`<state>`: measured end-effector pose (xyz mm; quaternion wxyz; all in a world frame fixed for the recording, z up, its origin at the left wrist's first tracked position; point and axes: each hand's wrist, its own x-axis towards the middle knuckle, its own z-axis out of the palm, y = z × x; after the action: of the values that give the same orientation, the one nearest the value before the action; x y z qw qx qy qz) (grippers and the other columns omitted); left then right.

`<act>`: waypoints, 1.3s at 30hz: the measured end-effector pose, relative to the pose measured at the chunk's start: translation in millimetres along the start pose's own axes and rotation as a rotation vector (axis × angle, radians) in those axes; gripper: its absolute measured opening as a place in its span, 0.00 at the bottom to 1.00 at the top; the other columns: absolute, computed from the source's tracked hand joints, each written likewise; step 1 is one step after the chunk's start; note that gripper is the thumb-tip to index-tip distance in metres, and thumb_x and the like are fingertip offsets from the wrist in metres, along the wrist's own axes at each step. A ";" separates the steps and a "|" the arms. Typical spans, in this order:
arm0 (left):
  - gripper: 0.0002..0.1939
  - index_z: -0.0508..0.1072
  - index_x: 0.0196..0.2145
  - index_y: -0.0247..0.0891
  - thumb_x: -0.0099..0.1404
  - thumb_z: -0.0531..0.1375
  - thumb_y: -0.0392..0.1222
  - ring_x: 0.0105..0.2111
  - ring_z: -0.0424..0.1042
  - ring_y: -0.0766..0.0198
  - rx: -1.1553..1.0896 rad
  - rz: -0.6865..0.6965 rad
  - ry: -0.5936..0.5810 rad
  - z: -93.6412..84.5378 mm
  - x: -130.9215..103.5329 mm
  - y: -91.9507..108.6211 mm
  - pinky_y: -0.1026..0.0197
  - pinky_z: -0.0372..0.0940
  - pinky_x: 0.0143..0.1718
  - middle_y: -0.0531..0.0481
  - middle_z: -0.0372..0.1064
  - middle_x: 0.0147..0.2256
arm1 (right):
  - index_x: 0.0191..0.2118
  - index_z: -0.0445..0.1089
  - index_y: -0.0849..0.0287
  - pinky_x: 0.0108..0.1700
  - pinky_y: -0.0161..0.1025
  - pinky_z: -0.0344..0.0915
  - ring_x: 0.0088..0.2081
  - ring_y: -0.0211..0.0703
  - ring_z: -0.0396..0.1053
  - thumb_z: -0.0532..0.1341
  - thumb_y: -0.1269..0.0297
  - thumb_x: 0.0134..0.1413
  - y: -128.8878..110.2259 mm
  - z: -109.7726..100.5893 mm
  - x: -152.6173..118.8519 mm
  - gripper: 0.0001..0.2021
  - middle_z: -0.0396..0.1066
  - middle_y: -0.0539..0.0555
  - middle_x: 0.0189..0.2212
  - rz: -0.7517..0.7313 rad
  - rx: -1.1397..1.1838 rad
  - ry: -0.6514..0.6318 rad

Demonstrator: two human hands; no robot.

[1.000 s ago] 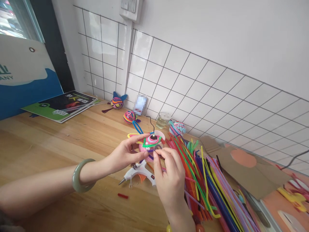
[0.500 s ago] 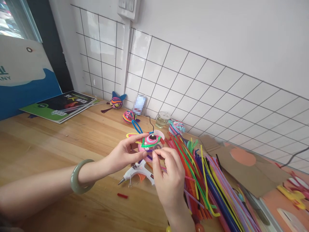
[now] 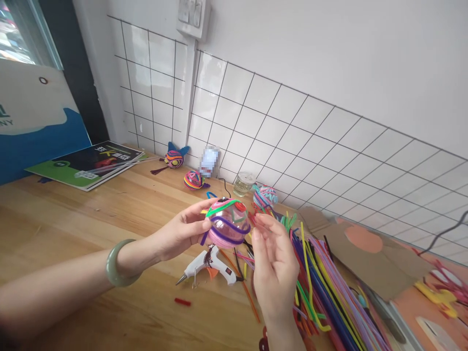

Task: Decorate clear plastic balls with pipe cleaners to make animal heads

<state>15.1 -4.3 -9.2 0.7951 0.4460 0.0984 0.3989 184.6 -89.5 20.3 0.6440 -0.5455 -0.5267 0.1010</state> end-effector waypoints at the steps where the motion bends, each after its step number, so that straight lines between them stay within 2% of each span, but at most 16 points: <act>1: 0.26 0.70 0.55 0.49 0.59 0.67 0.42 0.30 0.72 0.70 0.011 0.021 -0.024 -1.8 0.4 -0.3 0.68 0.67 0.29 0.47 0.72 0.47 | 0.48 0.71 0.55 0.53 0.45 0.68 0.52 0.47 0.70 0.62 0.59 0.59 -2.4 0.9 -0.4 0.12 0.73 0.56 0.48 -0.005 0.031 -0.022; 3: 0.27 0.70 0.56 0.50 0.59 0.67 0.42 0.27 0.70 0.72 0.030 0.071 -0.071 -5.9 1.0 -0.5 0.71 0.63 0.23 0.46 0.72 0.47 | 0.51 0.69 0.54 0.56 0.47 0.67 0.56 0.49 0.67 0.62 0.57 0.59 -6.7 1.5 -1.5 0.15 0.71 0.57 0.52 -0.023 0.109 -0.087; 5: 0.28 0.70 0.56 0.51 0.59 0.67 0.43 0.28 0.71 0.71 0.040 0.113 -0.108 -9.4 1.2 0.8 0.71 0.63 0.23 0.46 0.73 0.48 | 0.55 0.66 0.51 0.58 0.50 0.65 0.59 0.51 0.64 0.63 0.55 0.58 -9.3 0.4 -3.2 0.20 0.67 0.58 0.57 -0.044 0.174 -0.176; 8: 0.27 0.71 0.55 0.52 0.58 0.68 0.42 0.39 0.75 0.64 0.040 0.157 -0.174 -10.7 -0.2 6.3 0.65 0.69 0.36 0.47 0.73 0.50 | 0.60 0.60 0.46 0.60 0.52 0.64 0.63 0.53 0.60 0.68 0.54 0.53 -9.3 -2.3 -7.4 0.30 0.62 0.57 0.62 -0.074 0.175 -0.297; 11: 0.26 0.73 0.53 0.52 0.57 0.69 0.40 0.46 0.74 0.59 0.029 0.177 -0.246 -7.6 -3.3 13.9 0.59 0.69 0.45 0.48 0.73 0.51 | 0.63 0.56 0.44 0.57 0.52 0.68 0.63 0.55 0.59 0.70 0.57 0.50 -6.8 -3.5 -12.8 0.36 0.59 0.57 0.64 -0.097 0.106 -0.347; 14: 0.25 0.74 0.52 0.53 0.57 0.69 0.39 0.48 0.74 0.59 0.030 0.180 -0.282 -4.0 -6.2 20.6 0.58 0.68 0.47 0.49 0.74 0.51 | 0.64 0.54 0.45 0.53 0.52 0.71 0.62 0.56 0.61 0.71 0.60 0.48 -4.9 -2.4 -17.3 0.39 0.60 0.60 0.63 -0.153 0.056 -0.340; 19: 0.25 0.75 0.51 0.50 0.55 0.70 0.38 0.47 0.75 0.58 0.041 0.175 -0.312 -1.4 -8.5 28.5 0.57 0.69 0.46 0.48 0.74 0.50 | 0.64 0.55 0.47 0.57 0.56 0.68 0.62 0.57 0.62 0.71 0.60 0.49 -8.6 -0.5 -22.8 0.39 0.61 0.61 0.62 -0.202 0.022 -0.300; 22: 0.25 0.75 0.50 0.49 0.54 0.70 0.38 0.46 0.75 0.57 0.037 0.158 -0.324 -0.5 -9.2 31.4 0.56 0.69 0.46 0.47 0.75 0.49 | 0.64 0.55 0.47 0.56 0.55 0.69 0.61 0.57 0.63 0.71 0.60 0.48 -12.9 -0.3 -25.1 0.38 0.61 0.61 0.62 -0.215 0.024 -0.299; 27: 0.25 0.76 0.50 0.51 0.53 0.71 0.39 0.48 0.74 0.55 0.033 0.150 -0.333 -0.1 -10.0 33.4 0.54 0.67 0.48 0.49 0.75 0.49 | 0.64 0.55 0.47 0.56 0.57 0.69 0.62 0.59 0.61 0.71 0.60 0.48 -15.9 0.1 -27.3 0.39 0.60 0.62 0.62 -0.217 0.027 -0.291; 34: 0.25 0.76 0.49 0.50 0.53 0.70 0.38 0.46 0.75 0.56 0.049 0.151 -0.325 -0.9 -9.2 34.0 0.56 0.69 0.46 0.48 0.75 0.48 | 0.65 0.54 0.49 0.56 0.55 0.69 0.62 0.59 0.62 0.71 0.60 0.49 -10.3 0.5 -26.9 0.40 0.60 0.63 0.63 -0.224 -0.006 -0.291; 39: 0.24 0.76 0.50 0.51 0.55 0.69 0.37 0.47 0.74 0.57 0.077 0.205 -0.322 -3.1 -7.3 32.5 0.56 0.68 0.47 0.48 0.75 0.49 | 0.65 0.54 0.48 0.55 0.54 0.70 0.61 0.57 0.62 0.71 0.60 0.48 -5.3 1.5 -20.4 0.40 0.61 0.61 0.62 -0.232 -0.031 -0.279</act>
<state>-9.1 1.5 13.1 0.7382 0.5419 -0.0607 0.3972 172.4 -105.0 12.8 0.5636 -0.4714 -0.6719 0.0925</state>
